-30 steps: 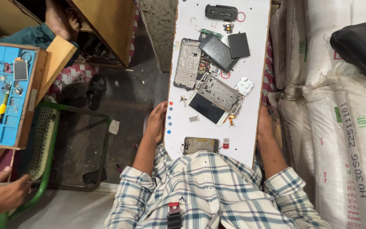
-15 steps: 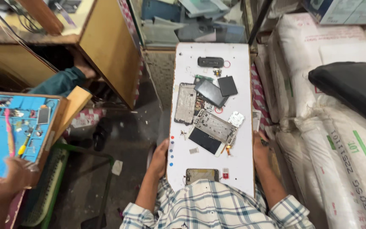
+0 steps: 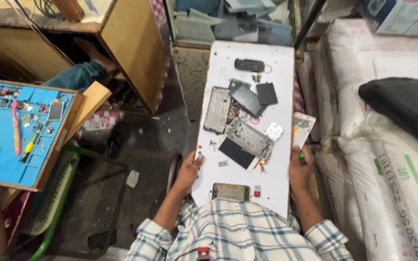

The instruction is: The person uses a green screwdriver to pry and separate the screen assembly from the frame of a white smartphone. They work on the edges of the device, occasionally setting it down and picking it back up to continue the separation process.

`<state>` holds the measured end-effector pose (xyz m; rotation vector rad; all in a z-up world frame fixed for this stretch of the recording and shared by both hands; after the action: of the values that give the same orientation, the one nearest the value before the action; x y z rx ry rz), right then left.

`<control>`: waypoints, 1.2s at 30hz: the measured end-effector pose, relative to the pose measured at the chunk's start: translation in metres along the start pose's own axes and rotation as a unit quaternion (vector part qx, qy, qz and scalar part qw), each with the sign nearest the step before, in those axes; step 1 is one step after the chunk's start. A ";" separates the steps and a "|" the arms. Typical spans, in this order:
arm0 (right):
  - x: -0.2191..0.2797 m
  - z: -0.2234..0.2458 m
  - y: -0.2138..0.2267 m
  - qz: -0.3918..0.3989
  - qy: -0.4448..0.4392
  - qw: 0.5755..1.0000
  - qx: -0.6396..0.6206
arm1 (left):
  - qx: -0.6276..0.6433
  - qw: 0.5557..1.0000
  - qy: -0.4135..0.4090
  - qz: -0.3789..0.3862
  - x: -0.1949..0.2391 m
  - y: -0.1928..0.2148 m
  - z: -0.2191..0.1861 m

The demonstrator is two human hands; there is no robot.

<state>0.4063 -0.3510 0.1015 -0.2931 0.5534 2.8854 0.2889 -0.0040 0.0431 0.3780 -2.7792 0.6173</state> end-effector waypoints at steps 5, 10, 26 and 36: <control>-0.005 -0.005 0.001 0.009 -0.026 1.000 0.003 | -0.031 0.999 -0.016 -0.029 0.002 0.002 0.005; -0.004 0.002 0.000 0.022 0.054 0.998 -0.038 | -0.051 0.998 0.000 -0.041 0.001 0.003 0.013; -0.005 0.030 -0.004 0.012 0.075 0.994 0.074 | -0.046 0.998 -0.010 -0.033 0.001 0.006 0.007; -0.008 0.017 -0.003 -0.006 0.131 0.982 0.134 | 0.007 0.999 -0.035 -0.028 0.006 0.001 0.006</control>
<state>0.4121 -0.3429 0.1176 -0.6348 0.9697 2.7302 0.2815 -0.0067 0.0388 0.4873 -2.8214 0.6211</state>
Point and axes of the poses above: each hand's wrist, its own x-axis away from the middle knuckle, its own y-axis out of the back of the hand, z = x × y, the point moved 4 cm from there along -x, towards the middle knuckle, and after that the axes turned 4 degrees about -y, right-handed, at the moved point
